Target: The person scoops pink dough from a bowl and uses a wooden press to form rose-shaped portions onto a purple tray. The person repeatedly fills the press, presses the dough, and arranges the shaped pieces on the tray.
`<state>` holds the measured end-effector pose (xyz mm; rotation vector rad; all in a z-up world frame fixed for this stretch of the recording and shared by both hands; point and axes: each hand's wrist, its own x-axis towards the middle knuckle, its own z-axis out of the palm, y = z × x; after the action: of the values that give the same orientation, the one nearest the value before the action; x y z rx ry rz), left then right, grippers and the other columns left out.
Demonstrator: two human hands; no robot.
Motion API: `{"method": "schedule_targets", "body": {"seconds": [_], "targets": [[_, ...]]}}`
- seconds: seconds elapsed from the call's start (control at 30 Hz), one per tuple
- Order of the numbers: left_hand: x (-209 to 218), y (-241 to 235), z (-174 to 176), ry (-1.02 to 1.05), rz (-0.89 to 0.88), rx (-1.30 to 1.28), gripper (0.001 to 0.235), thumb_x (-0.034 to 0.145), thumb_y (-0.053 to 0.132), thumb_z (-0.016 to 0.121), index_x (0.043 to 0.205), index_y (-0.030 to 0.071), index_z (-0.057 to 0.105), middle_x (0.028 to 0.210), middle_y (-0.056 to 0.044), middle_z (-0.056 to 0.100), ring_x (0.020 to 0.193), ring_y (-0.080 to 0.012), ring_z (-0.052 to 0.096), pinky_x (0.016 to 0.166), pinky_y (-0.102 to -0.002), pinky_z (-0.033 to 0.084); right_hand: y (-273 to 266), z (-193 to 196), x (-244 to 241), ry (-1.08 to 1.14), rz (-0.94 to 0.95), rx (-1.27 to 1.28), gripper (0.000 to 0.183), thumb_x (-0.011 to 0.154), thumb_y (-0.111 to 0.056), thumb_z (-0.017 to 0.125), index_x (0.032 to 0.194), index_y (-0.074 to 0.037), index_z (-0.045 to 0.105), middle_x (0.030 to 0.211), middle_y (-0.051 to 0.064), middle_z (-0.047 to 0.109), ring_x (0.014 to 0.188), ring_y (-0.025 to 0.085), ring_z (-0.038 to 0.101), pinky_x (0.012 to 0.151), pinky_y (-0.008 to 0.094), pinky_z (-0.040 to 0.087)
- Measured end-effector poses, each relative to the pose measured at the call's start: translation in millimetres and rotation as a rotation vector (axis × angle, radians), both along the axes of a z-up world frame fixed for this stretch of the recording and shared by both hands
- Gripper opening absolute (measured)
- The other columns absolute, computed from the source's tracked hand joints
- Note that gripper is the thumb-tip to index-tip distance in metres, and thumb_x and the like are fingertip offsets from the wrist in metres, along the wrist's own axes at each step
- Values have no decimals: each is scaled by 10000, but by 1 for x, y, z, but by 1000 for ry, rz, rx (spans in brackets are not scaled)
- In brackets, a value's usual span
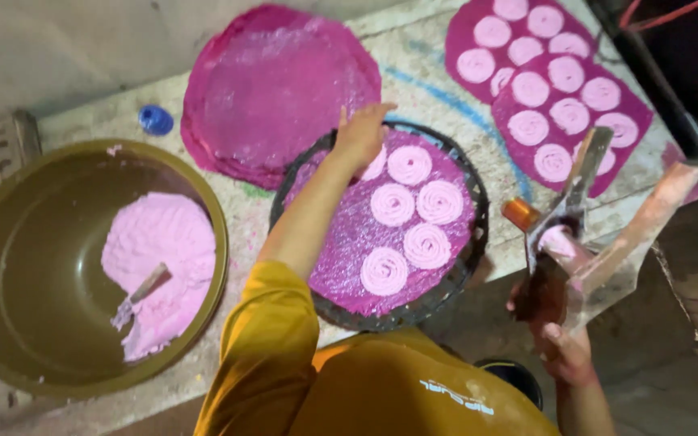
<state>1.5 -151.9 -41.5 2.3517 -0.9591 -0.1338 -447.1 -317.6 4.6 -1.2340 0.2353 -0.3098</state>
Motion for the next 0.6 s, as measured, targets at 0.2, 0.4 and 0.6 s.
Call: {"method": "schedule_targets", "body": {"seconds": [0.2,0.4,0.6], "targets": [[-74,156,0,-83,273,-214,650,903,192,732,1483,64,468,1490,-239,512,1418,-424,445,1209,-526,314,7,13,40,34,203,-29,905,848,-443,762,1527,7,369,1263,169,542,1150,284,537,993,424,433],[-216,228,-58,642,838,-671,872,902,193,811,1507,-52,233,1516,-327,346,1388,-438,368,1130,-550,307,23,25,82,117,402,-82,974,796,-549,782,1478,43,419,1233,167,562,1123,258,547,961,380,433],[-288,193,-105,1844,593,-1228,408,921,155,673,1295,80,530,1280,-129,648,1171,-331,652,980,-572,512,37,23,108,129,509,-26,981,813,-537,785,1500,39,387,1236,159,529,1124,253,525,983,382,426]]}}
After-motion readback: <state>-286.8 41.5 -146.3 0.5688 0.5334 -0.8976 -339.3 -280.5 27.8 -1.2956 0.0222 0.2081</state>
